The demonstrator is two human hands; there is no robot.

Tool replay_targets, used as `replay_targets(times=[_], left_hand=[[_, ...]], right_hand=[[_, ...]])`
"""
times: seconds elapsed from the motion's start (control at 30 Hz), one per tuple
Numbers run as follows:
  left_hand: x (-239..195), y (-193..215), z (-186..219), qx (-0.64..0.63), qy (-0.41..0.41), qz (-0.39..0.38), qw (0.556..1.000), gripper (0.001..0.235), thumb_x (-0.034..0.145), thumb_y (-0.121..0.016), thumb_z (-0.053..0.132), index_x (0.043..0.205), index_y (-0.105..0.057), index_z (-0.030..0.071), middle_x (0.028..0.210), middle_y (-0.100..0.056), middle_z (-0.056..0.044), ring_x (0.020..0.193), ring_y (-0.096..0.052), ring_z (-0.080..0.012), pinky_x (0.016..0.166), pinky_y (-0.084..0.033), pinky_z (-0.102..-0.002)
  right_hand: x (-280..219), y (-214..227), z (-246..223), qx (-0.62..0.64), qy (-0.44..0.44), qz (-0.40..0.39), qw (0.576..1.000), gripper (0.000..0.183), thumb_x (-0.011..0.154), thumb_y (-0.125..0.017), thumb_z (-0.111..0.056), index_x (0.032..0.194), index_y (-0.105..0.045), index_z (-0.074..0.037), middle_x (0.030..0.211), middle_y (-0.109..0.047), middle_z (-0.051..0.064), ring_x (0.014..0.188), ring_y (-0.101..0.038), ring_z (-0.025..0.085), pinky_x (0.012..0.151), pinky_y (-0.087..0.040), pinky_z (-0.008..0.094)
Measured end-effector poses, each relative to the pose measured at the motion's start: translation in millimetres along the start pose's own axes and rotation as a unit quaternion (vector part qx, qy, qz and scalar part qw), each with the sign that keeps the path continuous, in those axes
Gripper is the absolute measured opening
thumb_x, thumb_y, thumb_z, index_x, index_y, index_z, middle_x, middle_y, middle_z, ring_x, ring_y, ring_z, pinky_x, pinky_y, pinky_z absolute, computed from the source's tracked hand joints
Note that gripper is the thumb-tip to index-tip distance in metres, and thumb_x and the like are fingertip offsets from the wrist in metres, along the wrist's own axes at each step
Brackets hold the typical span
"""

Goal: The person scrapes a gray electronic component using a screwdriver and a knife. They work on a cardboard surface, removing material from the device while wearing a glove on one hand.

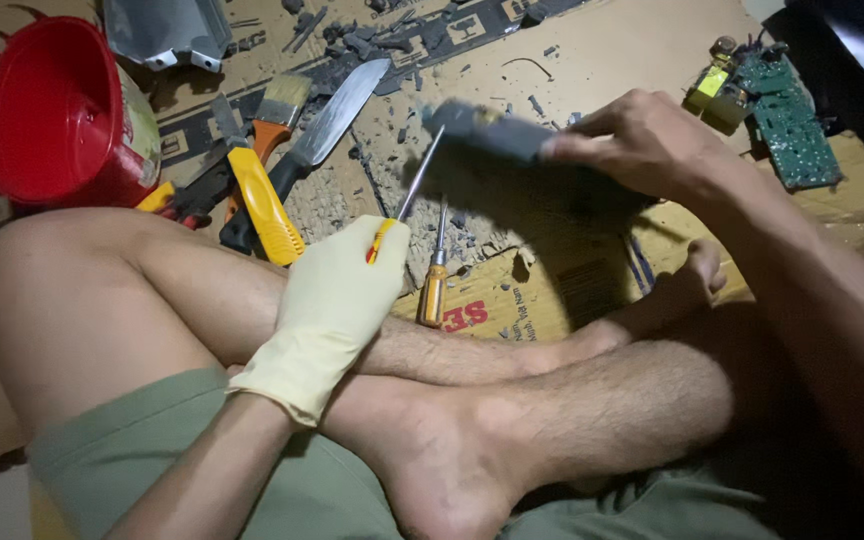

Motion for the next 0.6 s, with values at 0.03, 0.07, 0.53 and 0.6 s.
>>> replay_targets(times=[0.03,0.07,0.53,0.6], left_hand=[[-1,0,-1,-0.001,0.001,0.001,1.0,0.037,0.097,-0.04,0.04,0.099,-0.07,0.017,0.106,-0.072,-0.016,0.103,-0.061,-0.0475,0.09,-0.044,-0.052],[-1,-1,1,0.008,-0.003,-0.001,1.0,0.037,0.097,-0.04,0.039,0.096,-0.069,0.017,0.102,-0.073,-0.015,0.099,-0.061,-0.0479,0.088,-0.043,-0.053],[56,25,-23,0.086,0.059,0.085,0.991,0.043,0.1,-0.037,0.03,0.132,-0.059,0.01,0.112,-0.07,-0.022,0.112,-0.067,-0.0422,0.099,-0.049,-0.054],[64,28,-27,0.173,0.057,0.104,0.978,0.038,0.099,-0.047,0.026,0.128,-0.062,0.006,0.119,-0.067,-0.017,0.108,-0.068,-0.0432,0.095,-0.05,-0.056]], right_hand=[[4,0,1,-0.001,0.001,0.0,1.0,0.057,0.09,-0.064,-0.056,0.129,-0.071,-0.016,0.113,-0.073,0.021,0.075,-0.066,0.03,0.054,-0.047,0.037],[6,2,3,0.005,0.012,0.016,1.0,0.05,0.097,-0.061,-0.052,0.123,-0.073,-0.011,0.091,-0.068,0.018,0.063,-0.054,0.026,0.05,-0.039,0.036],[-25,1,-13,-0.046,0.109,0.155,0.981,0.056,0.093,-0.078,-0.05,0.115,-0.071,0.001,0.098,-0.074,0.027,0.087,-0.074,0.042,0.072,-0.059,0.046],[-19,-6,-6,-0.097,0.062,0.096,0.989,0.057,0.091,-0.075,-0.056,0.124,-0.07,-0.011,0.102,-0.076,0.021,0.093,-0.074,0.04,0.077,-0.06,0.049]])
Point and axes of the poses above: each hand's wrist, its own x-axis towards the middle knuckle, its own y-axis out of the back of the hand, z = x × y, the point moved 7 cm from there along x, towards the middle knuckle
